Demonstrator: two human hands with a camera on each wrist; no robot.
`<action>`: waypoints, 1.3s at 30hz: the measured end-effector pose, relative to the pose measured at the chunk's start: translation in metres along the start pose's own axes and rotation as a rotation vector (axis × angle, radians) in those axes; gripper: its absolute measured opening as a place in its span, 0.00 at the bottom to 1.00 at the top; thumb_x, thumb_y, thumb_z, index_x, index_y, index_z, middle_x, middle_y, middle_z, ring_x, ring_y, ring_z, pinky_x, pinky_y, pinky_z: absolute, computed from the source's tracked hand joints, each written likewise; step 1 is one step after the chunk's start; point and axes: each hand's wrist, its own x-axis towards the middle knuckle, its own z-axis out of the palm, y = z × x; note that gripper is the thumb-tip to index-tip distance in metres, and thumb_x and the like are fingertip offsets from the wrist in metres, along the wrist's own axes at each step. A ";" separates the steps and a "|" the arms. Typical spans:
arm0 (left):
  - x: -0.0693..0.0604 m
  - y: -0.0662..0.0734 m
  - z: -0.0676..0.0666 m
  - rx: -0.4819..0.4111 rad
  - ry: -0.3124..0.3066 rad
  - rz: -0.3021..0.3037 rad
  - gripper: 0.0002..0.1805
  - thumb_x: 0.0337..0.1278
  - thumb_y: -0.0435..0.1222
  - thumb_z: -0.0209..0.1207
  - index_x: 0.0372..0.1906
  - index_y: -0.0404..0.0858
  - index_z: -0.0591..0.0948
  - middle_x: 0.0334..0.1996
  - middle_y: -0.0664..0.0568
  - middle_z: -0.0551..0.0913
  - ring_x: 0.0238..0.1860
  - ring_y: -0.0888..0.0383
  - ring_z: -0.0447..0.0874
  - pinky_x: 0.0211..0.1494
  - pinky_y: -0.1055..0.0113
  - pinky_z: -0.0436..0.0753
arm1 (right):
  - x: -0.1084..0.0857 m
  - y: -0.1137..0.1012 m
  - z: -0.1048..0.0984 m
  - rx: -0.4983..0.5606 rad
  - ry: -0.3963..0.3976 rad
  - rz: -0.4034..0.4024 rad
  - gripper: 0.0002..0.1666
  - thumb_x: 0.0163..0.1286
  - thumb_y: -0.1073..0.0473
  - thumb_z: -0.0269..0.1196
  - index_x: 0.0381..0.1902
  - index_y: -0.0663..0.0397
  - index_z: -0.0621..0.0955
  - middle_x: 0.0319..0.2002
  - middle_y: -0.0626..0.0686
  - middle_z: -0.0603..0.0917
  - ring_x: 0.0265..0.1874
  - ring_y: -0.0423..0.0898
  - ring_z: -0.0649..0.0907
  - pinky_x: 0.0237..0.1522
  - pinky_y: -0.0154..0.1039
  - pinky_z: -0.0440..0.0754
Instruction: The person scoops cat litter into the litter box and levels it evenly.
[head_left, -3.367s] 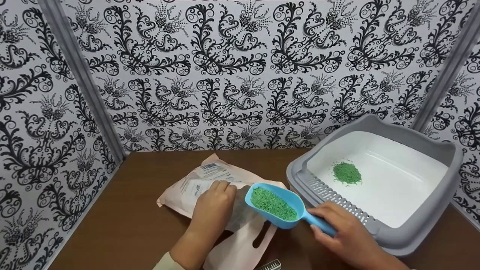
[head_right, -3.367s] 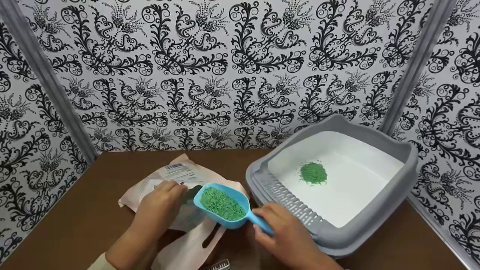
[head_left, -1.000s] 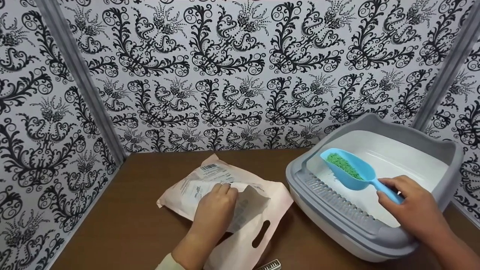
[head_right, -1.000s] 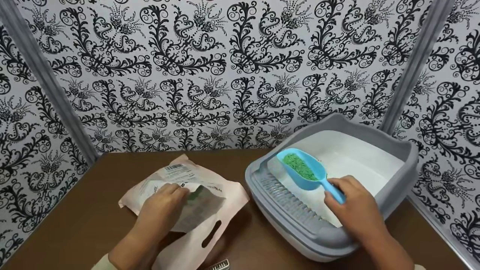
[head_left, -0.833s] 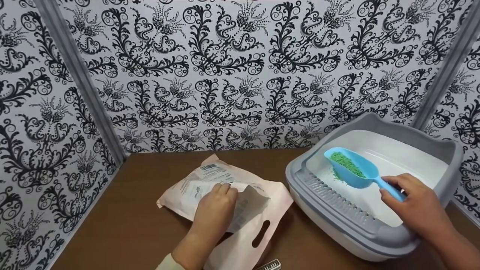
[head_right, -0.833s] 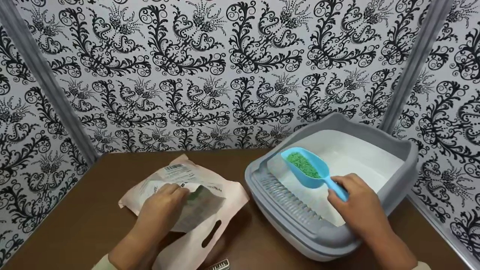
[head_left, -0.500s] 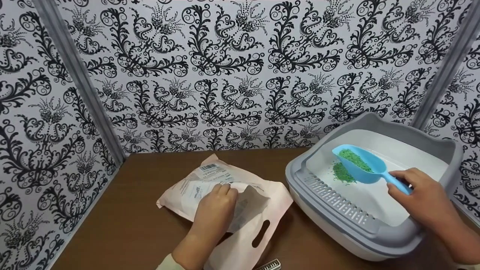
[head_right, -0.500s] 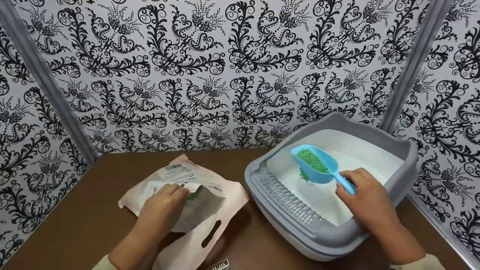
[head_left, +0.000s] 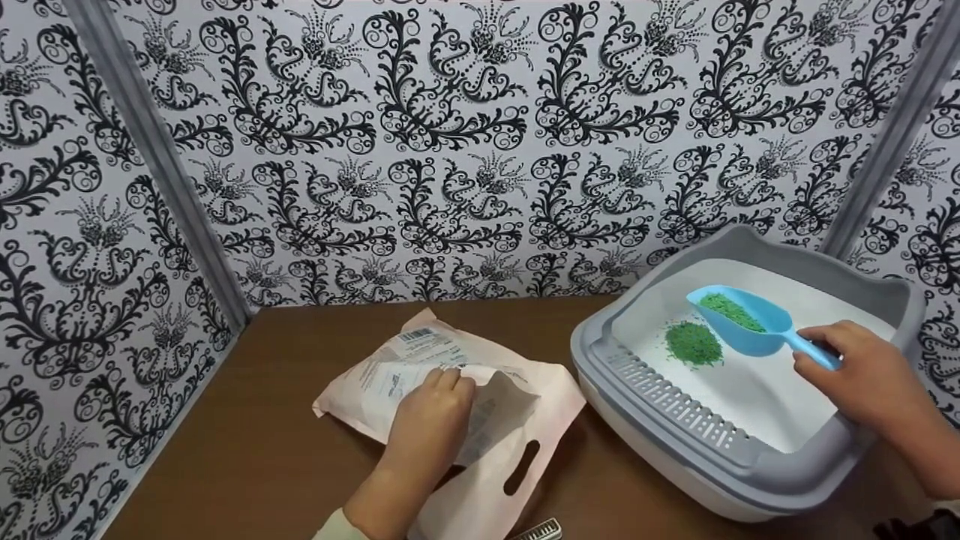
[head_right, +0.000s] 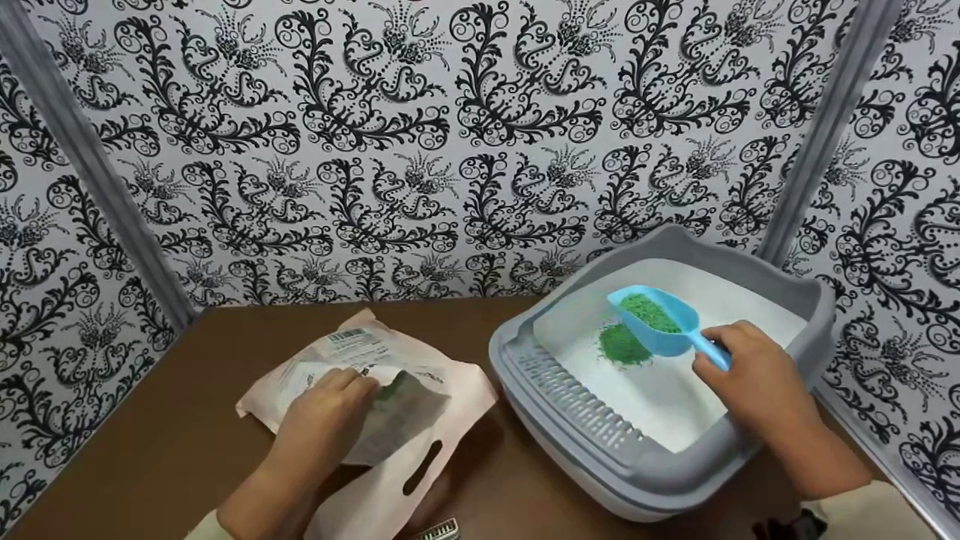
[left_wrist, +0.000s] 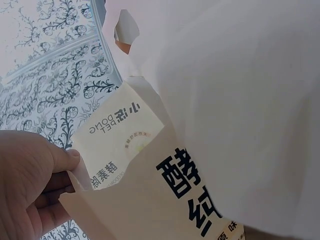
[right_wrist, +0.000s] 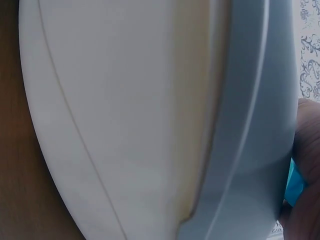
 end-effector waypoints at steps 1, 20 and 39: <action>0.000 0.000 0.000 -0.003 -0.005 -0.001 0.12 0.46 0.26 0.73 0.26 0.38 0.79 0.26 0.51 0.81 0.30 0.56 0.81 0.28 0.66 0.84 | 0.002 0.002 -0.001 -0.008 -0.009 0.003 0.20 0.61 0.60 0.72 0.49 0.64 0.86 0.41 0.63 0.86 0.31 0.21 0.66 0.31 0.23 0.65; -0.002 0.001 0.002 -0.023 -0.060 -0.015 0.11 0.46 0.25 0.75 0.29 0.38 0.82 0.29 0.51 0.83 0.33 0.57 0.83 0.32 0.68 0.87 | 0.031 0.030 -0.011 -0.087 -0.165 0.011 0.22 0.65 0.58 0.67 0.48 0.74 0.83 0.44 0.73 0.83 0.37 0.59 0.81 0.37 0.46 0.74; -0.002 0.001 0.004 -0.031 -0.047 -0.008 0.11 0.46 0.26 0.73 0.27 0.38 0.80 0.28 0.51 0.81 0.32 0.56 0.81 0.29 0.66 0.85 | 0.046 0.038 -0.013 -0.188 -0.309 -0.024 0.21 0.61 0.59 0.67 0.45 0.73 0.83 0.34 0.62 0.83 0.29 0.49 0.77 0.30 0.40 0.73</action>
